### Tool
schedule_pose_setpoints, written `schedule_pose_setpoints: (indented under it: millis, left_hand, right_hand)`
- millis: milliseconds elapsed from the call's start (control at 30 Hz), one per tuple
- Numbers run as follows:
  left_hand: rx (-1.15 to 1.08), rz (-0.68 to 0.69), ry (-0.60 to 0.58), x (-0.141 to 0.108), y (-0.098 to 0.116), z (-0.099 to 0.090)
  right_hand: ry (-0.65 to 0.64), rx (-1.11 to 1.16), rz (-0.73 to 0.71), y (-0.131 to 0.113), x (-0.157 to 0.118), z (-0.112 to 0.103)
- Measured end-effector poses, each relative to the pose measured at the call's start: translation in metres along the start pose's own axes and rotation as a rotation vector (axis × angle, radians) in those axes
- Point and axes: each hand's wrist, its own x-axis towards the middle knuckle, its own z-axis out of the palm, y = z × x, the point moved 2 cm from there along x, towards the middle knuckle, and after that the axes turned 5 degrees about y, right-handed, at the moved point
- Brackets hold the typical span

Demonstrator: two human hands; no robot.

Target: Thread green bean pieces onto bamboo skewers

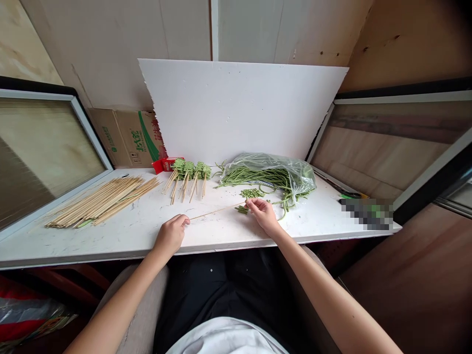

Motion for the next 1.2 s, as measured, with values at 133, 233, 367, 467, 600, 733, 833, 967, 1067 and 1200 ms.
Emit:
schedule_pose_setpoints:
  millis: [133,233,367,467,600,733,833,967,1067,1200]
  left_hand:
    - [-0.050,0.008,0.011,0.000,-0.005,0.005]
    - [-0.087,0.018,0.074,0.000,-0.006,0.006]
    - [-0.053,0.052,0.144,-0.001,-0.003,0.003]
    - [-0.044,0.050,0.126,-0.003,-0.004,0.002]
    - [-0.055,0.017,0.080,-0.005,-0.010,0.003]
    - [-0.005,0.013,0.035,-0.005,-0.016,0.005]
    - [0.021,0.025,0.012,-0.004,-0.017,0.004]
    - [0.037,0.036,-0.003,-0.003,-0.015,0.002]
    - [0.039,0.035,-0.016,-0.002,-0.013,0.001]
    - [0.029,0.015,-0.045,0.000,-0.012,0.002]
  right_hand:
    - [0.037,0.007,0.007,0.002,0.001,0.000]
    - [0.093,0.029,0.037,0.008,0.003,-0.002]
    - [0.134,0.078,0.088,0.014,0.005,-0.004]
    - [0.124,0.079,0.086,0.011,0.003,-0.004]
    - [0.094,0.039,0.032,0.004,0.001,-0.002]
    - [0.086,0.036,-0.011,0.002,-0.001,-0.001]
    - [0.087,0.055,-0.022,0.003,-0.002,-0.001]
    - [0.081,0.054,-0.027,0.004,-0.002,0.001]
    - [0.075,0.078,-0.021,0.004,-0.002,0.003]
    - [0.058,0.133,-0.014,0.000,-0.003,0.004]
